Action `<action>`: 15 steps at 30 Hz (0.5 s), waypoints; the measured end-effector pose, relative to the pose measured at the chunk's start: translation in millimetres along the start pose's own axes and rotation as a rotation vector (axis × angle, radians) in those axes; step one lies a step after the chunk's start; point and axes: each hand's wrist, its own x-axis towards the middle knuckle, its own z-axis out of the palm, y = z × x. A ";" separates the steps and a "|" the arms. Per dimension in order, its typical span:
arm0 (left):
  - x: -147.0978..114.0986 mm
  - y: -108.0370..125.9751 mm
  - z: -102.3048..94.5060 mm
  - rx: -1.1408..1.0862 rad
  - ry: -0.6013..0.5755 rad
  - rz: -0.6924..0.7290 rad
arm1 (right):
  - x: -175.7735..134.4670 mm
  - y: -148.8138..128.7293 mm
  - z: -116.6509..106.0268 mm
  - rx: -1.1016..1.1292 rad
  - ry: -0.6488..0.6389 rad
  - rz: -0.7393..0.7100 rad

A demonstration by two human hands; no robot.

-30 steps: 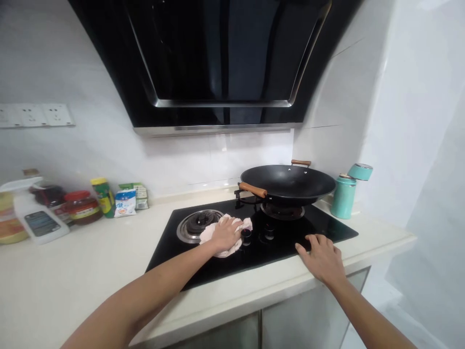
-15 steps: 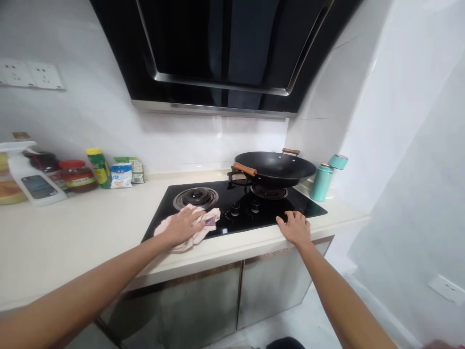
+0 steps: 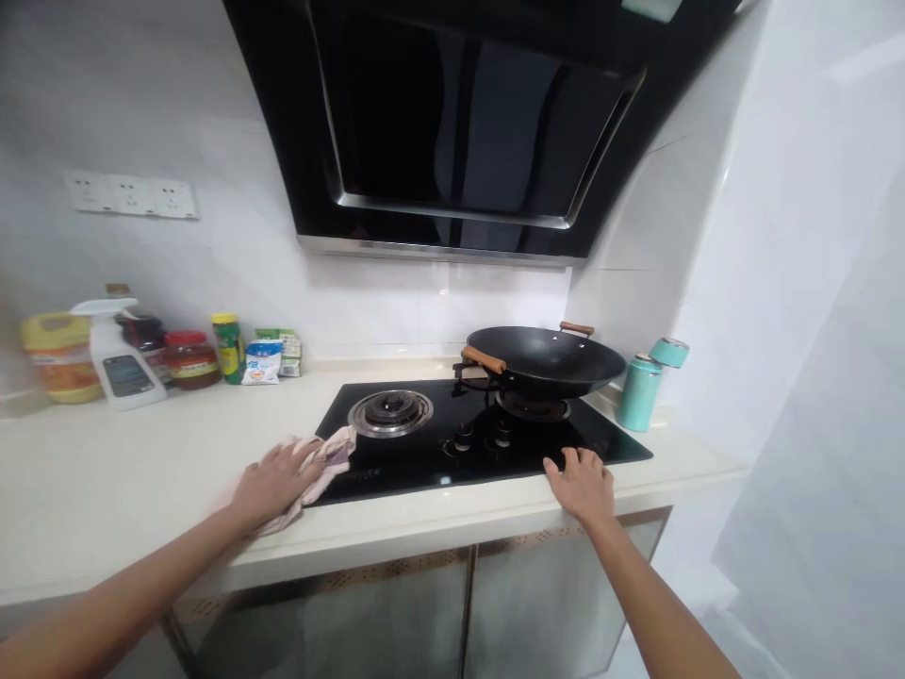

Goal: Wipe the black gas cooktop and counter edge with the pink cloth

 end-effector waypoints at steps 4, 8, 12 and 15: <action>-8.2 27.4 1.7 -0.012 0.018 -0.009 | 1.3 2.3 2.2 -0.007 -0.013 0.014; -23.1 55.3 -1.0 -0.002 0.049 0.118 | 2.0 3.2 3.5 0.013 -0.027 0.035; -41.7 103.5 0.0 -0.087 0.086 0.307 | 2.8 3.1 4.8 0.007 -0.029 0.039; -50.9 153.9 8.1 -0.203 0.127 0.476 | 3.3 2.3 5.5 0.009 -0.026 0.032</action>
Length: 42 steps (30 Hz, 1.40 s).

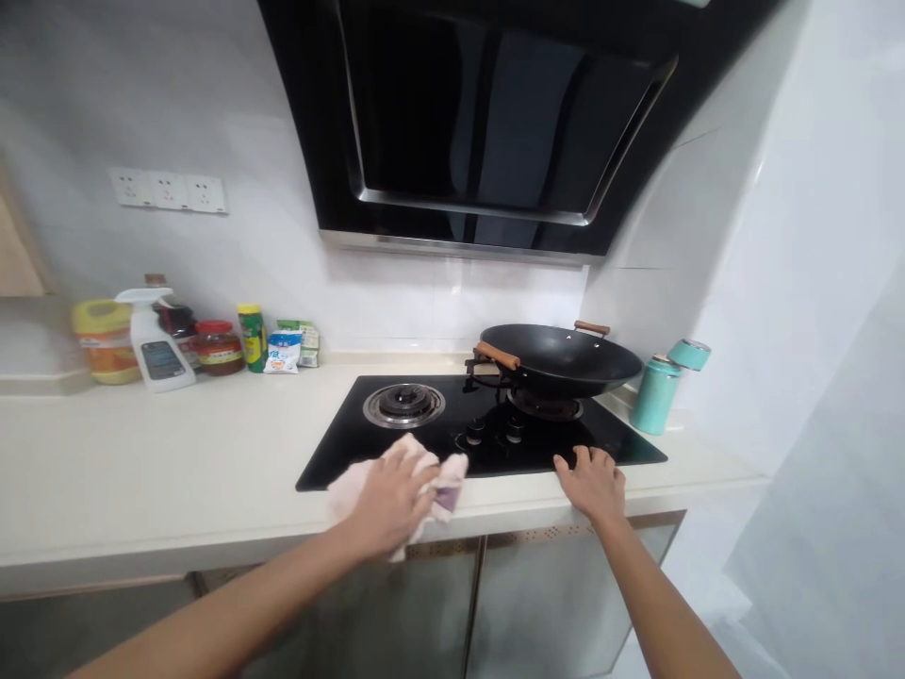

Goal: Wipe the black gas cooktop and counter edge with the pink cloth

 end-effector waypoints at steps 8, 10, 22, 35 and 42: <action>50.2 93.1 37.6 -0.194 -0.004 0.189 | -0.5 -2.8 -2.7 0.003 0.009 0.005; 54.0 96.8 37.5 -0.216 -0.008 0.193 | -0.5 -2.9 -4.2 0.000 0.010 0.006; -19.0 -22.3 -13.1 -0.067 0.064 0.148 | -2.0 -4.3 -7.5 0.044 0.007 -0.002; -109.5 -143.1 -45.3 0.185 0.118 -0.194 | -1.2 3.4 5.5 0.047 0.019 -0.021; -104.7 -130.3 -53.0 0.199 0.143 -0.299 | 2.1 10.1 13.9 0.035 0.048 -0.030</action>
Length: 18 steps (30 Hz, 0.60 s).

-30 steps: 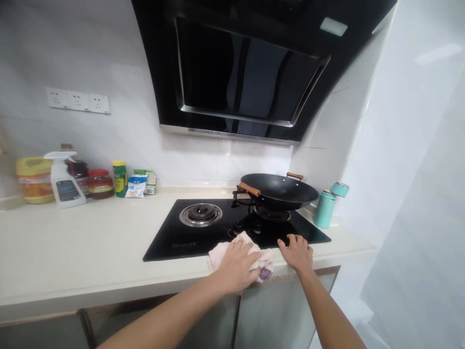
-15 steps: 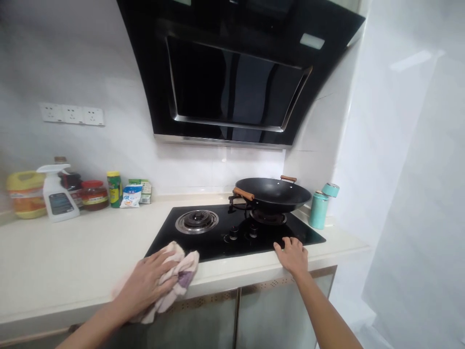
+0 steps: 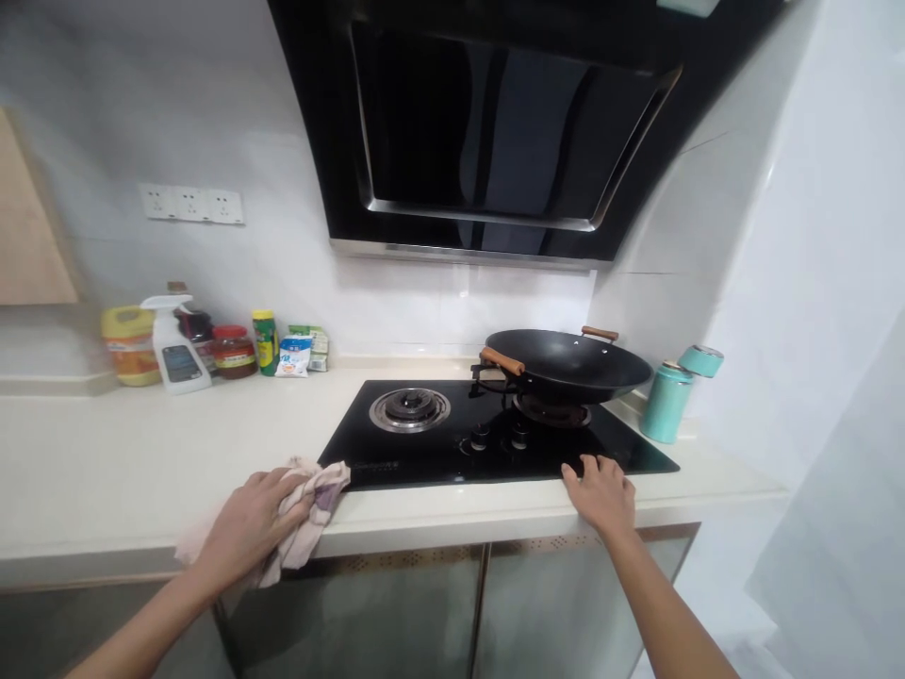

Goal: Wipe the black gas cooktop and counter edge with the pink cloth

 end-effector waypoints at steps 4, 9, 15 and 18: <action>19.1 23.1 0.0 0.041 -0.034 -0.064 | -0.7 -2.6 -2.7 -0.015 0.006 -0.004; 57.5 67.8 8.6 0.077 -0.094 -0.032 | 0.3 -5.0 -3.7 -0.019 -0.027 0.035; 111.6 124.5 36.4 -0.048 -0.160 -0.069 | 0.7 -5.4 -3.1 -0.016 -0.031 0.029; 125.7 159.4 47.2 -0.098 -0.186 -0.013 | 0.9 -5.8 -3.8 -0.020 -0.041 0.038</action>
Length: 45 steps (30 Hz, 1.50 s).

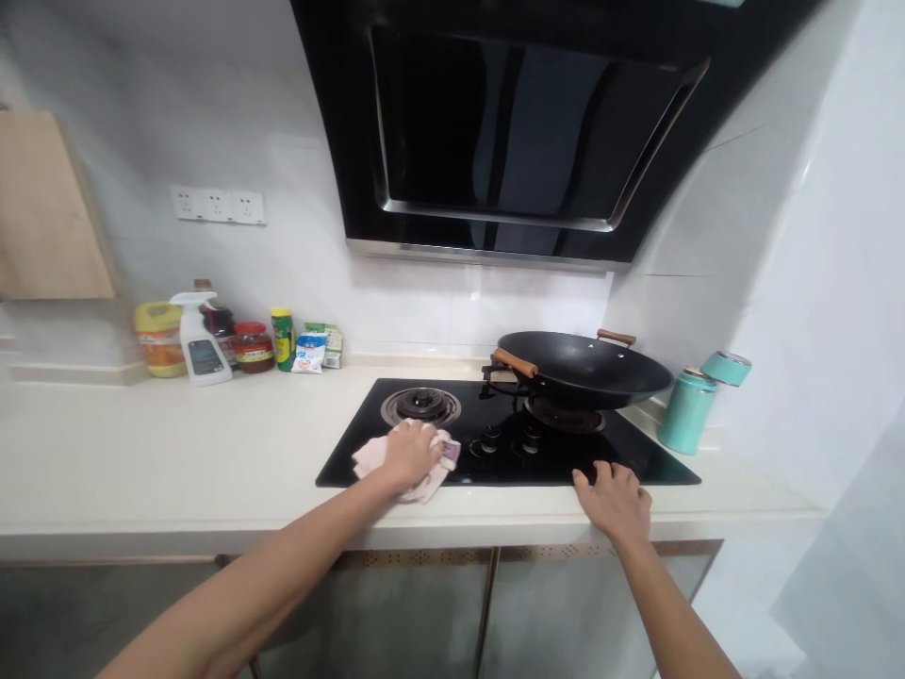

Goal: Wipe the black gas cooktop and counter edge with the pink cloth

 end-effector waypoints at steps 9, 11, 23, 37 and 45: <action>-11.8 133.7 18.0 -0.127 -0.083 0.306 | 2.5 6.1 6.5 0.004 0.029 -0.005; -14.1 155.2 25.7 -0.149 -0.092 0.375 | 3.5 10.4 10.4 0.017 0.041 -0.013; -56.6 109.0 30.8 -0.264 -0.018 0.620 | 1.2 12.8 2.8 0.038 0.002 -0.008; -158.8 -161.0 -43.5 0.066 0.025 0.079 | -0.1 13.7 3.0 0.076 -0.013 0.009; -195.6 -214.5 -58.8 -0.011 0.015 0.025 | 2.6 19.2 5.7 0.078 -0.025 -0.005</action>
